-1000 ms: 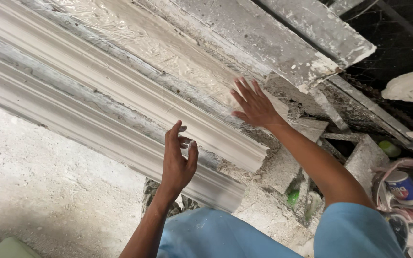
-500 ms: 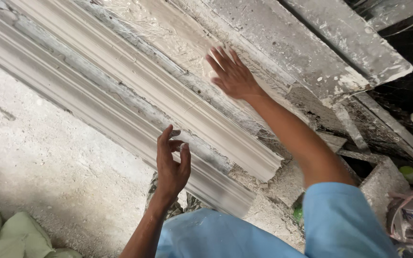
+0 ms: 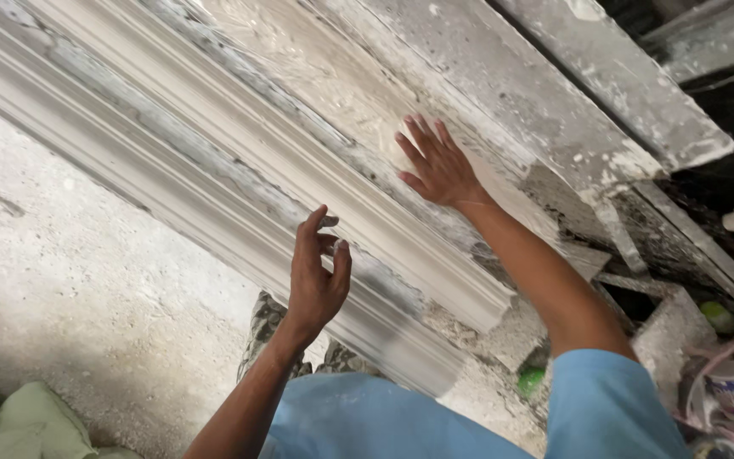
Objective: The person washes their hands at a tap, then lays a bundle of white fiberglass strands into long plaster cornice molds on a workbench. They then scoop plaster slurry from a bucket, spread it over the strands and mold by hand, smooth the surface, and finally hang finished decorative plaster panels on a wire rack.
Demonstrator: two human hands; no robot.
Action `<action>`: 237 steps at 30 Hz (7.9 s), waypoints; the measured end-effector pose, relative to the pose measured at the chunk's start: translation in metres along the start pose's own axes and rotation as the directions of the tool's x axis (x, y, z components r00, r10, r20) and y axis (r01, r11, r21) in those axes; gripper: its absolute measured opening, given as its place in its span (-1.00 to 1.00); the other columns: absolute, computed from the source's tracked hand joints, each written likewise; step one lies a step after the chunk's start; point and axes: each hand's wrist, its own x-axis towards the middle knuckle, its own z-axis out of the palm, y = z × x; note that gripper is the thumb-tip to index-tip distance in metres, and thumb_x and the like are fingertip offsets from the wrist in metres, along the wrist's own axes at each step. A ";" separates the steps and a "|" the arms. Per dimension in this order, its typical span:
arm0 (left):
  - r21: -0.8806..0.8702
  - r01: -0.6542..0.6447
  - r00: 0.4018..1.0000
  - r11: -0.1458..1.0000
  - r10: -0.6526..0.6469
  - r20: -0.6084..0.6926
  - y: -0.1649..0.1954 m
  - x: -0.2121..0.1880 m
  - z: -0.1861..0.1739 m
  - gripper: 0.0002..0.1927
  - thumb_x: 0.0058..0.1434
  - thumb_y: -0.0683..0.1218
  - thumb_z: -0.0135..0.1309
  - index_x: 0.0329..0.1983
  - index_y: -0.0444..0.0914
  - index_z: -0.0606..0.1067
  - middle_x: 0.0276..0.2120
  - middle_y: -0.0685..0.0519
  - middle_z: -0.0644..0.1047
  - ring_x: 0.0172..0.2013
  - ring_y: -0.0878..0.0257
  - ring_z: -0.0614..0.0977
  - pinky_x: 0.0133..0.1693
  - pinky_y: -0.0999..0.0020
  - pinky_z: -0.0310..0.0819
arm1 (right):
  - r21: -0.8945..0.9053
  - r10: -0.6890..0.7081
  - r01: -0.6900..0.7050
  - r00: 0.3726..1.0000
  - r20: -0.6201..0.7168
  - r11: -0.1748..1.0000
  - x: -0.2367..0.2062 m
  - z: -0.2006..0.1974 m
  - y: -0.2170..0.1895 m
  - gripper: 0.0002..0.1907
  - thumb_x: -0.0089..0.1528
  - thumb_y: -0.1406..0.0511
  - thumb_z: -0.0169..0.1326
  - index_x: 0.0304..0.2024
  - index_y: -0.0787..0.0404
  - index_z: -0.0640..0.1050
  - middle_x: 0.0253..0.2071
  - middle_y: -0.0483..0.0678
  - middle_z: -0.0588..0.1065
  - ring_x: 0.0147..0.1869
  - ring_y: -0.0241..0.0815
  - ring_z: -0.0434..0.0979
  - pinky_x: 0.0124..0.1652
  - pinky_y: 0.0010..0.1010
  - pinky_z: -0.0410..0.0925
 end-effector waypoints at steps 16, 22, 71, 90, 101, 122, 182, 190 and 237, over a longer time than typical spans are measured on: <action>-0.092 0.077 0.996 0.993 -0.073 0.049 -0.097 0.198 -0.237 -0.40 0.33 -0.29 0.04 0.42 -0.36 0.17 0.11 -0.11 0.45 -0.20 0.26 0.54 -0.39 0.47 0.53 | -0.050 0.030 -0.025 0.994 0.101 0.998 0.390 0.012 -0.069 -0.18 0.46 -0.19 -0.29 0.58 0.07 -0.07 0.63 0.11 -0.06 0.69 0.11 -0.15 0.56 0.01 -0.21; -0.029 0.032 0.998 0.999 -0.034 -0.059 -0.120 0.272 -0.361 -0.40 0.35 -0.30 0.01 0.44 -0.35 0.17 0.12 -0.12 0.45 -0.14 0.25 0.56 -0.22 0.40 0.57 | -0.024 0.060 -0.057 0.991 0.118 0.998 0.528 0.016 -0.094 -0.17 0.45 -0.19 -0.34 0.58 0.07 -0.11 0.63 0.07 -0.07 0.70 0.03 -0.20 0.57 -0.05 -0.26; -0.250 0.110 0.990 0.962 -0.128 -0.054 -0.388 1.108 -1.194 -0.40 0.41 -0.26 -0.05 0.47 -0.36 0.07 0.02 -0.16 0.47 -0.07 0.22 0.57 -0.13 0.32 0.58 | -0.062 0.059 -0.053 0.994 0.097 0.997 1.784 0.108 -0.291 -0.13 0.46 -0.21 -0.39 0.58 0.19 -0.14 0.62 0.18 -0.06 0.70 0.11 -0.21 0.52 0.09 -0.45; -0.304 0.315 0.939 0.899 -0.342 -0.041 -0.428 1.180 -1.260 -0.35 0.39 -0.19 -0.03 0.48 -0.35 0.05 -0.21 -0.12 0.53 -0.16 0.24 0.54 -0.26 0.34 0.52 | 0.040 0.311 -0.319 0.940 0.143 0.947 1.904 0.122 -0.283 -0.23 0.52 -0.08 -0.46 0.57 0.17 -0.30 0.66 0.17 -0.17 0.72 0.06 -0.28 0.53 0.07 -0.43; -0.230 0.289 0.948 0.929 -0.311 -0.066 -0.404 1.170 -1.259 -0.32 0.35 -0.24 -0.01 0.50 -0.30 0.05 -0.01 -0.16 0.47 -0.16 0.24 0.53 -0.34 0.40 0.57 | -0.176 -0.019 0.057 0.977 0.211 0.983 1.835 0.102 -0.315 -0.20 0.42 -0.12 -0.35 0.51 0.28 0.05 0.60 0.08 -0.03 0.67 0.04 -0.19 0.48 0.20 -0.40; -0.103 -0.077 0.968 0.992 0.099 0.230 -0.388 1.396 -1.215 -0.44 0.41 -0.09 -0.01 0.45 -0.29 0.23 0.05 -0.18 0.49 -0.10 0.08 0.65 -0.10 0.21 0.59 | 0.004 0.290 -0.297 0.937 0.195 0.955 1.874 0.105 -0.313 -0.16 0.28 -0.08 -0.19 0.45 0.30 0.11 0.51 0.14 0.04 0.59 0.05 -0.10 0.48 0.01 -0.31; -0.218 -0.701 -0.269 -0.679 -0.031 0.963 -0.436 1.309 -0.830 -0.17 0.31 -0.14 -0.02 0.60 -0.04 -0.08 0.57 0.16 -0.17 0.53 0.16 -0.32 0.41 0.02 -0.50 | 0.619 0.925 0.785 -0.225 0.307 -0.014 1.370 0.112 -0.286 -0.91 0.32 0.31 0.01 -0.22 0.21 0.47 -0.29 -0.02 0.46 -0.19 -0.05 0.53 -0.05 -0.23 0.47; -0.232 -0.772 -0.259 -0.592 -0.042 0.965 -0.389 1.191 -0.705 -0.29 0.38 0.01 -0.15 0.58 -0.01 -0.04 0.57 0.22 -0.13 0.51 0.20 -0.31 0.40 0.00 -0.49 | 0.986 0.924 0.066 -0.344 0.164 -0.151 1.263 0.073 -0.295 -0.87 0.34 0.24 0.06 -0.11 0.13 0.51 -0.28 -0.12 0.53 -0.22 -0.28 0.50 -0.25 -0.44 0.40; -0.273 -0.708 -0.312 -0.651 -0.059 0.948 -0.132 0.381 0.156 -0.22 0.40 0.13 -0.12 0.61 -0.06 -0.08 0.56 0.22 -0.14 0.54 0.20 -0.31 0.41 -0.08 -0.61 | 0.838 0.983 -0.542 -0.108 -0.149 0.067 0.034 0.002 -0.152 -0.71 0.45 0.26 -0.03 -0.01 0.37 0.59 0.00 0.02 0.59 0.13 -0.20 0.55 0.13 -0.42 0.36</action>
